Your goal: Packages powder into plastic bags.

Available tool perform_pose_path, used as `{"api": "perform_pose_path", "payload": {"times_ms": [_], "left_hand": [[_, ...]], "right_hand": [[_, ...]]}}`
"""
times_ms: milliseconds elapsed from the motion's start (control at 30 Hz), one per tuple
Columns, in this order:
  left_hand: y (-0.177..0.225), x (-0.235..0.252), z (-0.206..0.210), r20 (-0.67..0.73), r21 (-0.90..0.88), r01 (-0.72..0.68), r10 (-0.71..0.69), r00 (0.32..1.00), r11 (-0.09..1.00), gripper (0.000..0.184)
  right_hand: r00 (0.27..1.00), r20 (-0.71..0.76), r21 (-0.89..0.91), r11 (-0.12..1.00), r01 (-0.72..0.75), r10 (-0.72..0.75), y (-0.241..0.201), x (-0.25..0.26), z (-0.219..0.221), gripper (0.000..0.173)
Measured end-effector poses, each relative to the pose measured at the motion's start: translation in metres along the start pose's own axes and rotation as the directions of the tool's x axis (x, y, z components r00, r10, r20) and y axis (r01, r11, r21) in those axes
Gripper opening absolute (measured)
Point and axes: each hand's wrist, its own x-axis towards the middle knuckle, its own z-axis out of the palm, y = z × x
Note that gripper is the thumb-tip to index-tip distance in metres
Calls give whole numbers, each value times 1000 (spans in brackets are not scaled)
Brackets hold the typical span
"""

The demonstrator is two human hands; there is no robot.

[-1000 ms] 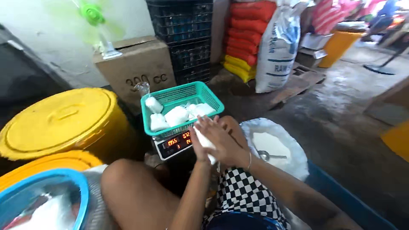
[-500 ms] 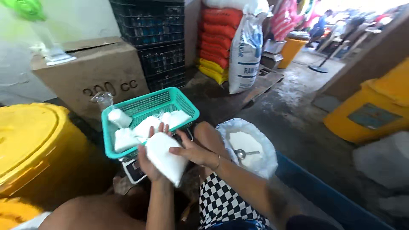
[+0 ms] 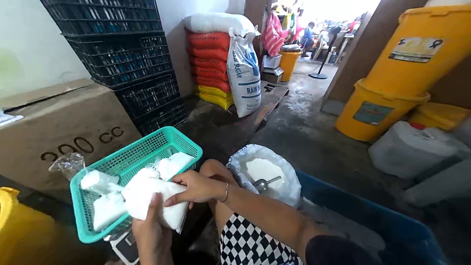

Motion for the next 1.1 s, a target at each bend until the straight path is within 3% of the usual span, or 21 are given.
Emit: {"api": "perform_pose_path", "payload": {"times_ms": [133, 233, 300, 400, 467, 533, 600, 700, 767, 833, 867, 967, 1033, 1100], "left_hand": [[5, 2, -3, -24, -145, -60, 58, 998, 988, 28], [-2, 15, -18, 215, -450, -147, 267, 939, 881, 80], [-12, 24, -22, 274, -567, -104, 307, 911, 817, 96], [-23, 34, -33, 235, -633, -59, 264, 936, 772, 80], [-23, 39, -43, 193, -618, -42, 204, 960, 785, 83], [-16, 40, -50, 112, -576, -61, 152, 982, 815, 91], [-14, 39, -59, 94, -577, -30, 102, 990, 816, 94], [-11, 35, -59, 93, -671, 30, 44, 995, 741, 87], [-15, 38, -59, 201, -721, 122, 37, 979, 682, 103], [-18, 39, -55, 289, -745, 209, 23, 957, 634, 107], [-20, 38, -53, 323, -766, 239, 35, 946, 597, 102], [-24, 33, -40, 306, -847, 270, 6, 952, 458, 64], [-24, 32, -36, 307, -802, 259, 0, 952, 538, 61], [-24, 34, -38, 331, -762, 266, 1, 944, 590, 69]], "right_hand": [[1000, 8, -47, 999, 24, -24, -2, 6, 5, 38], [1000, 2, 100, 994, 31, -31, -8, 10, 13, 34], [999, 30, 92, 995, 34, -37, -11, 19, 17, 30], [996, 93, -166, 986, 22, -6, -14, 53, 7, 43], [999, 42, -341, 940, 16, -2, 0, 88, -10, 40], [997, 82, -574, 817, 58, -13, 18, 121, -33, 30], [972, 227, -719, 684, 123, 63, 33, 145, -44, 51], [898, 376, -797, 575, 186, 230, 48, 164, -49, 60], [863, 417, -817, 532, 220, 284, 59, 173, -52, 57], [858, 437, -808, 536, 242, 271, 68, 180, -54, 54], [860, 434, -810, 534, 242, 267, 69, 182, -55, 54], [879, 358, -848, 504, 163, 317, 68, 185, -59, 58], [880, 301, -872, 480, 98, 367, 65, 186, -67, 63], [882, 300, -865, 494, 91, 364, 68, 189, -77, 63]]}}
